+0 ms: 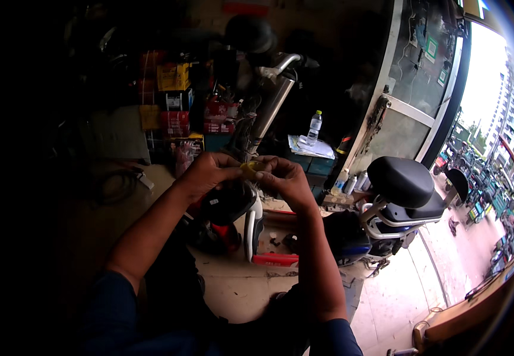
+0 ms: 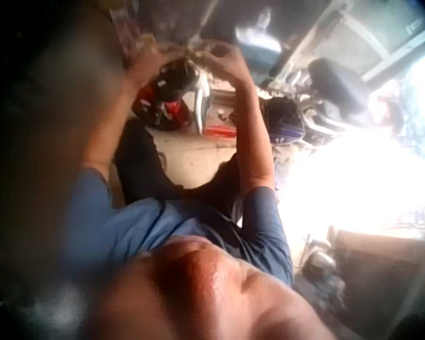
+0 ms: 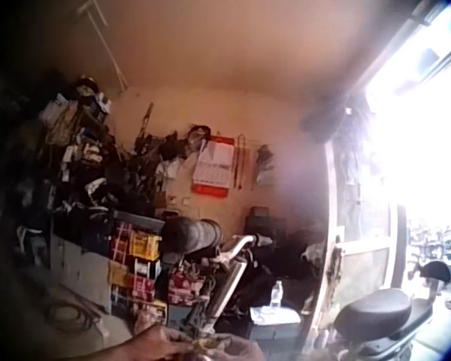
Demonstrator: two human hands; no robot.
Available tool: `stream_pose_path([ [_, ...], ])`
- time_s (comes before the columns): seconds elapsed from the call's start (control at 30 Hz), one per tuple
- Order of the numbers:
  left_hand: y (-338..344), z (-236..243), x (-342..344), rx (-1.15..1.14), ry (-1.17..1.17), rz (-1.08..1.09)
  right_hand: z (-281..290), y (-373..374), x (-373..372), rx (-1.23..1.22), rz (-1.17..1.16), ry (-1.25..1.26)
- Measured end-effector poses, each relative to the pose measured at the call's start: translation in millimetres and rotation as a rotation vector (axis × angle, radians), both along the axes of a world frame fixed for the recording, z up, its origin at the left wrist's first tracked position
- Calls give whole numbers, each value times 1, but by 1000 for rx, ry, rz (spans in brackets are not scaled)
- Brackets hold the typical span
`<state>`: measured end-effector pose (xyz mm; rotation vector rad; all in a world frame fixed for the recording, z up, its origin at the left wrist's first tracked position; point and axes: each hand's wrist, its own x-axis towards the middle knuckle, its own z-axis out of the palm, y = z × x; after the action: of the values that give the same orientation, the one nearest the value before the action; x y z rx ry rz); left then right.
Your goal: The person strips a wire with a small blade, twists electrical wires together, and wraps the connection with yellow electrical tape on the front portion of a motorcycle.
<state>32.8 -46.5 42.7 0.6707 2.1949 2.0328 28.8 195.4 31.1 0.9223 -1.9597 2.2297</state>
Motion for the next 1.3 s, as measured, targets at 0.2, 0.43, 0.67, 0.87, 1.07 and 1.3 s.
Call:
stream_pose_path([
  [0.2, -10, 0, -11, -73, 23, 19, 15, -17, 5, 242, -49, 47],
  [0.43, -20, -14, -22, 224, -125, -183, 37, -19, -7, 486, 0, 43],
  [0.67, -18, -34, -35, 203, -36, -140, 44, -29, -6, 671, -37, 52],
  [0.87, 2, -42, -36, 32, 151, 55, 51, -45, 4, 928, -178, 318],
  [1.07, 15, -46, -35, -3, 468, 128, 56, -47, 11, 1102, -255, 463],
  [1.3, 28, -50, -24, 43, 473, 177, 55, -38, 14, 1155, -194, 625],
])
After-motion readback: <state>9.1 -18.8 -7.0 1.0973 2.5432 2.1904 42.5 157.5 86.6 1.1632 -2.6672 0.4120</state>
